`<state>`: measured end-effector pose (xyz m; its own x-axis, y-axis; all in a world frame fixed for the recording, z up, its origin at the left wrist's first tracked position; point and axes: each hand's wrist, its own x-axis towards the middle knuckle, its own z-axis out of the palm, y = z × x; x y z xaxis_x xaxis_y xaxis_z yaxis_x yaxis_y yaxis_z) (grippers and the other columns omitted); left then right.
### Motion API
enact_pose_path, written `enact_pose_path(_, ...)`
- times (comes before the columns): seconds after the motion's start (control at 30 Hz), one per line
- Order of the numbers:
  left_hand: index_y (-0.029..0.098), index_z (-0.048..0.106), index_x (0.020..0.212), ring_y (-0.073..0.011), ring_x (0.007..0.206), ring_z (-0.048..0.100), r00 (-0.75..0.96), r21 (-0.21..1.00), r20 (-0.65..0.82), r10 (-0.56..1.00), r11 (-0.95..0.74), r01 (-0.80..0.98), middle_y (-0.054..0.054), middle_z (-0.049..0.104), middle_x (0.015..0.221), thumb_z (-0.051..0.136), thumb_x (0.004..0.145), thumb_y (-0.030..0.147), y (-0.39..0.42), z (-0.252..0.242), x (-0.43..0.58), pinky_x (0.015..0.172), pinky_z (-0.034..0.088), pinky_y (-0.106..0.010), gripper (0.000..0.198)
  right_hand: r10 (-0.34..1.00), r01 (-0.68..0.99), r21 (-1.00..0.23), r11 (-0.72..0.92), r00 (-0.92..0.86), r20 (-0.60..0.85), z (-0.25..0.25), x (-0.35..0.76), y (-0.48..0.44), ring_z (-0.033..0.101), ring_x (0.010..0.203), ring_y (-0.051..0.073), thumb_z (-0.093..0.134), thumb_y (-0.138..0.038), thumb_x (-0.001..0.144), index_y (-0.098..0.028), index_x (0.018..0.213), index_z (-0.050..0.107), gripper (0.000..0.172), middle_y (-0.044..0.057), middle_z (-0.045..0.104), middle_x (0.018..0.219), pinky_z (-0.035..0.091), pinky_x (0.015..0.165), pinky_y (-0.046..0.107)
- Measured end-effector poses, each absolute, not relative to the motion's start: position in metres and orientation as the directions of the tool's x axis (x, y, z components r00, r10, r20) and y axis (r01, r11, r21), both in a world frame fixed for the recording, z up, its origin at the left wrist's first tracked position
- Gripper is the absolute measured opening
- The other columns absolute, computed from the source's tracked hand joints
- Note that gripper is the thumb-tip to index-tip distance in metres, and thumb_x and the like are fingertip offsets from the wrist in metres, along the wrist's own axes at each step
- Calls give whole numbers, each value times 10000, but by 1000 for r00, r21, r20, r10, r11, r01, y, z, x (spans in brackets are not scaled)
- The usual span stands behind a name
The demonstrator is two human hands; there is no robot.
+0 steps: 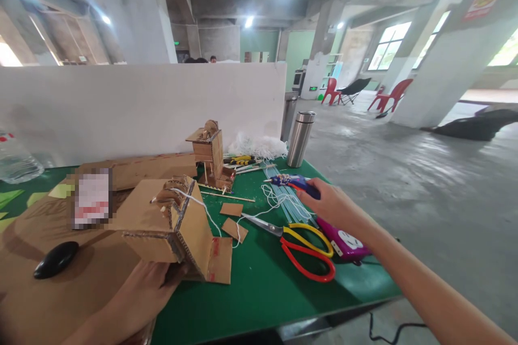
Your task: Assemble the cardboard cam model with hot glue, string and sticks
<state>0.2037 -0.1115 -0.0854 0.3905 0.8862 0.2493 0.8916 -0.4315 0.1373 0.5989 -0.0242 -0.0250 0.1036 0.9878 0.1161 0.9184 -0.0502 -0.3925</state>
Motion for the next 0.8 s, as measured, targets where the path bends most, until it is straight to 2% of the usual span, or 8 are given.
enact_pose_path(0.07, 227, 653, 1083, -253, 1088, 690, 396, 142, 246, 884, -438, 888, -67, 751, 1111, 447, 940, 202, -110, -84, 204, 977, 523, -408, 252, 990, 921, -390, 2, 52, 128, -27, 585, -41, 660, 965, 276, 433, -484, 956, -107, 1229, 569, 485, 160, 699, 1107, 459, 768, 327)
enact_pose_path(0.2, 229, 684, 967, -250, 1101, 686, 437, 138, 201, 877, -467, 873, -66, 755, 1076, 404, 941, 142, -109, -81, 204, 958, 534, -391, 294, 996, 930, -360, 68, -40, 85, -45, 559, -69, 679, 735, 266, 449, -521, 908, -179, 1125, 597, 431, 86, 736, 863, 434, 617, 323)
enact_pose_path(0.33, 214, 719, 932, -294, 1022, 713, 477, 122, 118, 871, -489, 863, -91, 763, 1044, 413, 877, 55, -110, -80, 203, 868, 565, -423, 350, 989, 941, -305, 148, -135, 64, -67, 537, -88, 698, 905, 326, 408, -468, 907, -148, 1183, 574, 454, 144, 742, 1004, 475, 707, 376)
enact_pose_path(0.43, 194, 730, 946, -313, 1007, 713, 464, 127, 70, 883, -469, 874, -114, 764, 1041, 420, 842, 25, -111, -79, 203, 849, 563, -437, 368, 986, 942, -292, 166, -157, 52, -75, 526, -94, 703, 916, 338, 393, -457, 904, -133, 1178, 579, 463, 158, 737, 1031, 495, 729, 399)
enact_pose_path(0.6, 214, 715, 908, -260, 978, 729, 374, 220, 41, 927, -373, 901, -66, 775, 1001, 404, 933, 115, -109, -75, 207, 821, 565, -351, 327, 984, 949, -261, 180, -169, 66, -73, 515, -95, 705, 952, 348, 381, -451, 910, -116, 1191, 574, 479, 175, 729, 1067, 504, 743, 405)
enact_pose_path(0.8, 240, 717, 965, -244, 1053, 715, 294, 340, 34, 955, -287, 895, -35, 779, 1057, 459, 942, 217, -109, -70, 210, 861, 559, -317, 260, 984, 960, -220, 172, -158, 79, -79, 501, -101, 733, 833, 331, 415, -405, 909, -101, 1218, 551, 455, 168, 745, 999, 466, 613, 349)
